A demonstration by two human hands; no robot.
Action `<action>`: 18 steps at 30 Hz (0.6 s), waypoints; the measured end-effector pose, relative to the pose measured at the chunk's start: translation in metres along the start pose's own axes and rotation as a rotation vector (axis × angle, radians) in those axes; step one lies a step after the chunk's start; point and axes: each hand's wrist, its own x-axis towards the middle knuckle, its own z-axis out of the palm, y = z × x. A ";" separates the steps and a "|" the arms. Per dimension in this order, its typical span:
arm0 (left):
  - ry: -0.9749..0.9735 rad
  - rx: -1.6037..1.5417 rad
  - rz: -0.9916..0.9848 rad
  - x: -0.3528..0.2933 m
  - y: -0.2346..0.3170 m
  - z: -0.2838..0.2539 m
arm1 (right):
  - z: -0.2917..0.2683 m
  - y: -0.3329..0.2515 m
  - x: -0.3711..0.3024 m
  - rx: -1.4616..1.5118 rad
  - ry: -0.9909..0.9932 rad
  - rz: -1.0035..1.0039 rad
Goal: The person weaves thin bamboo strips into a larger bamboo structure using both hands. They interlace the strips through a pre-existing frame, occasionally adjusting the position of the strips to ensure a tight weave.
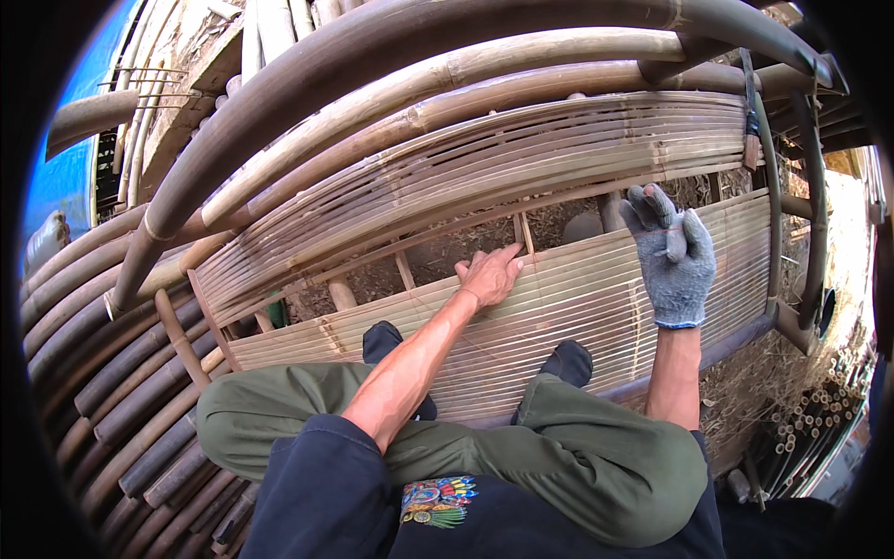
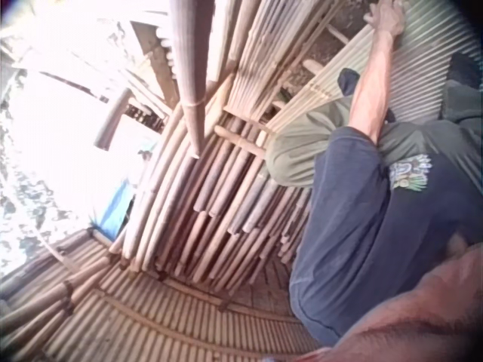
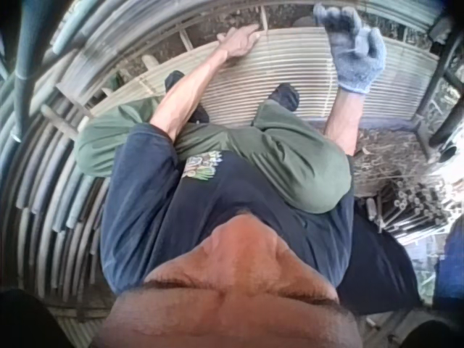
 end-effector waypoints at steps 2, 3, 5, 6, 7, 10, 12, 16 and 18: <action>-0.001 0.020 -0.010 -0.001 -0.003 0.000 | 0.007 -0.012 0.006 -0.267 -0.225 0.100; 0.004 0.015 -0.012 -0.002 -0.003 -0.002 | 0.009 -0.017 0.008 -0.403 -0.336 0.151; 0.016 0.006 -0.020 -0.008 -0.004 -0.006 | 0.014 -0.022 0.009 -0.669 -0.563 0.252; 0.007 0.002 0.013 -0.005 0.005 -0.005 | -0.013 0.021 0.011 -1.107 -0.676 -0.001; -0.008 -0.002 0.044 -0.002 0.013 -0.002 | -0.041 0.068 0.009 -1.540 -0.777 -0.260; 0.054 -0.007 0.052 -0.008 0.000 -0.004 | -0.018 0.084 -0.068 -1.365 -1.000 -0.234; 0.142 -0.015 0.085 -0.007 0.002 0.005 | 0.004 0.085 -0.085 -1.110 -0.915 -0.481; 0.168 -0.028 0.083 -0.009 -0.002 0.005 | 0.022 0.110 -0.096 -1.003 -0.811 -0.806; 0.217 -0.052 0.088 -0.011 -0.007 0.004 | -0.017 0.097 -0.086 -1.139 -1.013 -0.624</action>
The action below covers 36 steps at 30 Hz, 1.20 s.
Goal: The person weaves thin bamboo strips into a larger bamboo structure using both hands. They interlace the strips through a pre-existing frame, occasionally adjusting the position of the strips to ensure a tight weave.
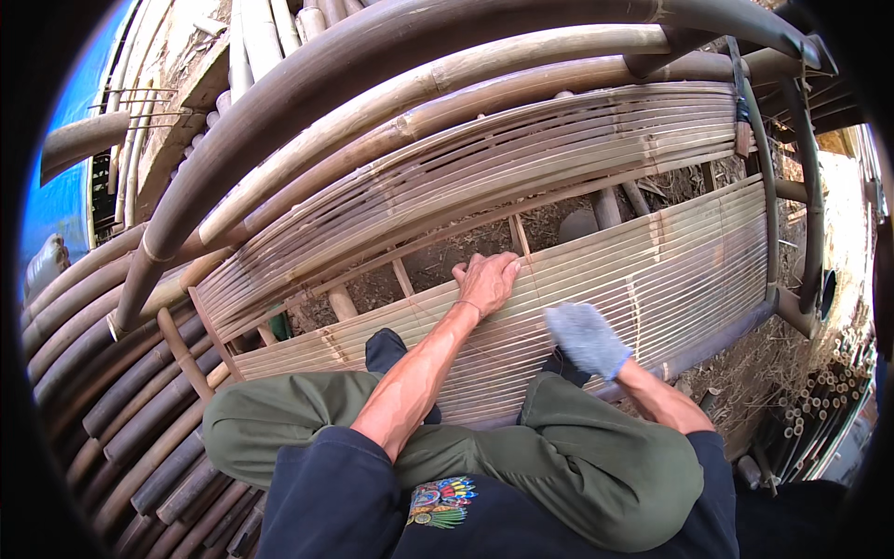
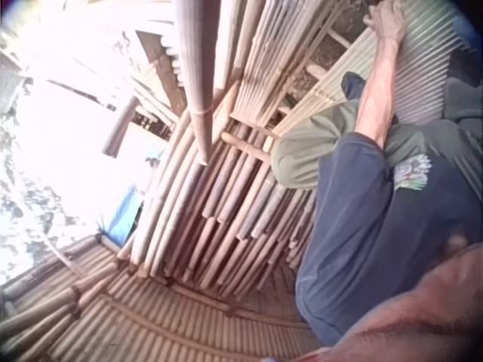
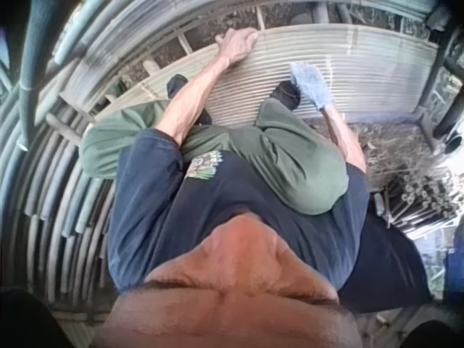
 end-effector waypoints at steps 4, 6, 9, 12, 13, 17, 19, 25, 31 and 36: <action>0.018 -0.079 -0.009 -0.002 0.009 0.005 | 0.031 0.014 -0.045 0.007 0.023 0.066; 0.227 -0.165 0.044 -0.002 0.012 0.005 | 0.052 0.001 -0.045 0.088 0.129 0.224; 0.403 -0.019 0.233 -0.003 0.034 0.002 | 0.074 -0.016 -0.029 0.009 0.133 0.346; 0.402 0.204 0.394 -0.010 0.055 0.004 | 0.073 -0.026 -0.022 -0.004 0.121 0.394; 0.376 0.292 0.439 -0.006 0.057 0.003 | 0.070 -0.026 -0.021 0.009 0.130 0.403; 0.304 0.646 0.621 0.015 0.058 0.002 | 0.077 -0.021 -0.020 0.019 0.228 0.360; 0.227 0.809 0.687 0.022 0.067 0.000 | 0.075 -0.017 -0.024 0.041 0.255 0.346; 0.312 -0.877 0.190 0.065 0.175 -0.013 | 0.086 0.002 -0.040 0.099 0.472 0.254; 0.519 -0.472 0.677 0.060 0.301 -0.191 | 0.041 0.002 -0.130 1.334 0.855 0.618; 0.565 0.864 0.597 0.098 0.287 -0.267 | 0.037 0.006 -0.328 1.338 0.617 0.818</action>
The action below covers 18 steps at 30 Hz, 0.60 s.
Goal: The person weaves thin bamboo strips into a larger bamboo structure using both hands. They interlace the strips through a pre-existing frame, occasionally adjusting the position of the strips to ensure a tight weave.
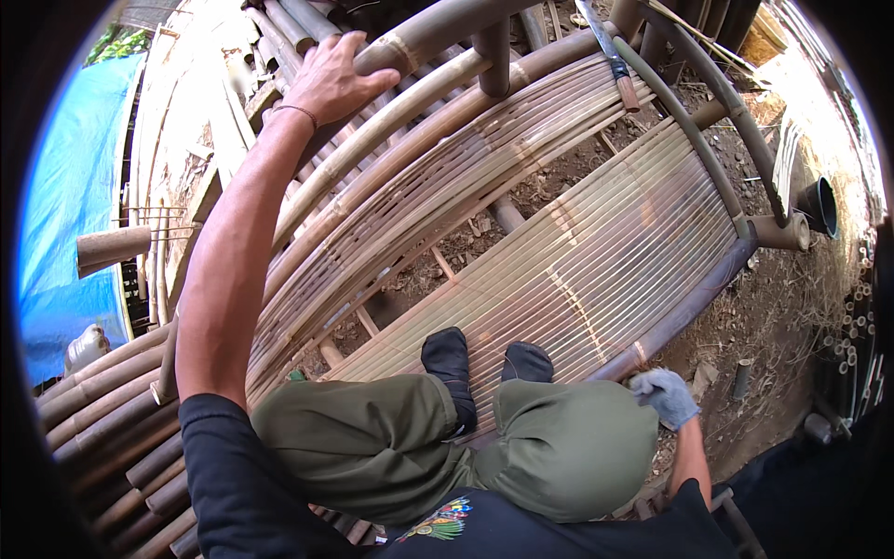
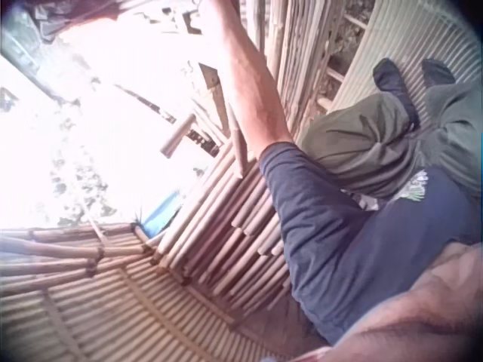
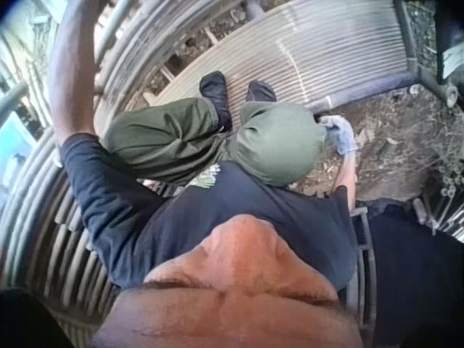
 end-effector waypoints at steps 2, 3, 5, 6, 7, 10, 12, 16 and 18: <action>-0.243 -0.149 -0.052 0.007 -0.013 0.007 | -0.098 0.059 -0.053 0.061 0.230 0.449; -0.246 -0.211 -0.013 0.006 -0.021 0.016 | -0.127 0.070 -0.071 -0.719 0.243 0.606; -0.232 -0.233 -0.029 0.015 -0.030 0.024 | -0.152 0.062 -0.084 -1.363 0.382 0.966; -0.283 -0.170 -0.029 0.023 -0.031 0.020 | -0.143 0.036 -0.079 -1.272 0.608 1.034; -0.329 -0.129 -0.025 0.030 -0.026 0.016 | -0.149 0.014 -0.070 -1.102 0.587 0.975; -0.252 -0.136 -0.025 0.027 -0.019 0.020 | -0.110 -0.081 -0.026 -1.216 0.535 0.635; -0.276 -0.189 -0.058 0.020 -0.005 0.024 | -0.068 -0.152 0.016 -1.254 0.411 0.630; -0.264 -0.160 -0.068 0.014 -0.018 0.002 | -0.028 -0.213 0.110 -1.605 0.814 0.047; -0.282 -0.218 -0.089 0.012 -0.004 0.009 | -0.060 -0.201 0.155 -1.559 0.787 -0.441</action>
